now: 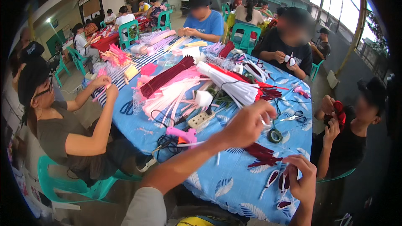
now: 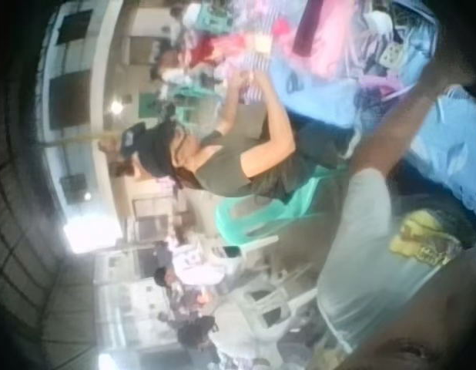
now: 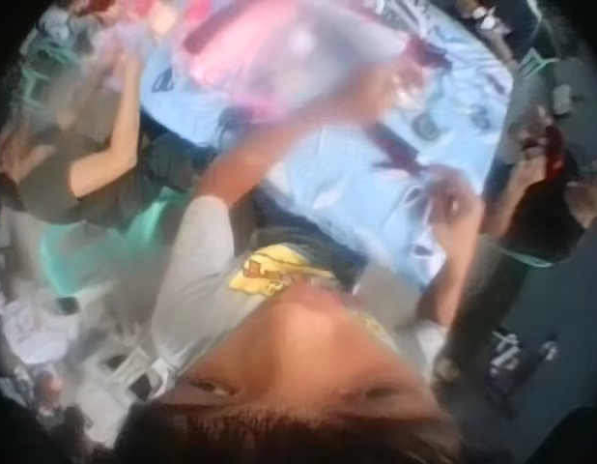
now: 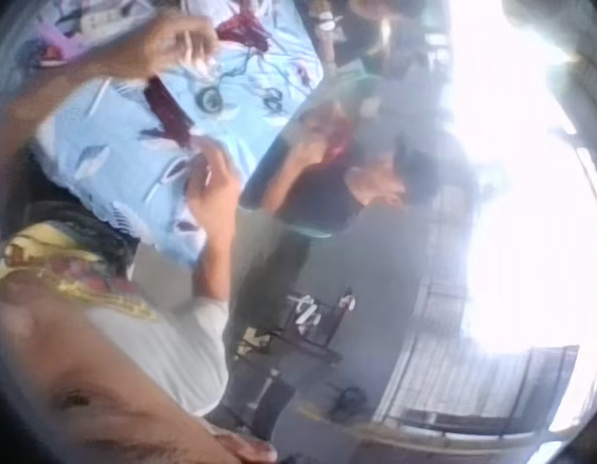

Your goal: The person cuts strips of red ribbon with scissors and folds the pieces into petal shapes.

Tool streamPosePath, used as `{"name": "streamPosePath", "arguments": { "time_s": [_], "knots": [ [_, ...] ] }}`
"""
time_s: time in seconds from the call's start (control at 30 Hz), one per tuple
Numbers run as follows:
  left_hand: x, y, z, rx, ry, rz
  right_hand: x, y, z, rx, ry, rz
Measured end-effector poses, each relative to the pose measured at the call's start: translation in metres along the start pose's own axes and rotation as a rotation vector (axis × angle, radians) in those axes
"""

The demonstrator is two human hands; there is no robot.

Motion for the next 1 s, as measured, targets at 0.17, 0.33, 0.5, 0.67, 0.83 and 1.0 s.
{"name": "streamPosePath", "arguments": {
  "time_s": [0.17, 0.33, 0.5, 0.67, 0.83, 1.0],
  "knots": [
    [-0.075, -0.031, -0.020, -0.348, 0.103, 0.090, -0.010, -0.003, -0.005, -0.036, -0.012, -0.049],
    [0.003, 0.022, 0.017, -0.265, -0.322, 0.341, -0.003, 0.009, -0.003, 0.025, -0.162, 0.031],
    [0.086, 0.015, 0.058, 0.199, -0.287, -0.166, 0.018, 0.033, 0.002, 0.051, -0.225, 0.119],
    [0.112, 0.007, 0.080, 0.168, -0.318, -0.118, 0.035, 0.062, 0.017, 0.067, -0.273, 0.051],
    [0.111, 0.005, 0.084, 0.183, -0.223, -0.104, 0.033, 0.043, 0.018, -0.034, -0.238, 0.041],
    [0.106, 0.006, 0.090, 0.190, -0.095, -0.161, 0.036, 0.018, 0.019, -0.053, -0.245, -0.007]
  ]
}}
Point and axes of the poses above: each hand's wrist, its own z-axis away from the middle knuckle, its own x-axis out of the palm, y = z × x, the point moved 8 cm from there along -z, towards the middle knuckle, and after that the axes turned 1 degree about -z, right-handed, at the moved point
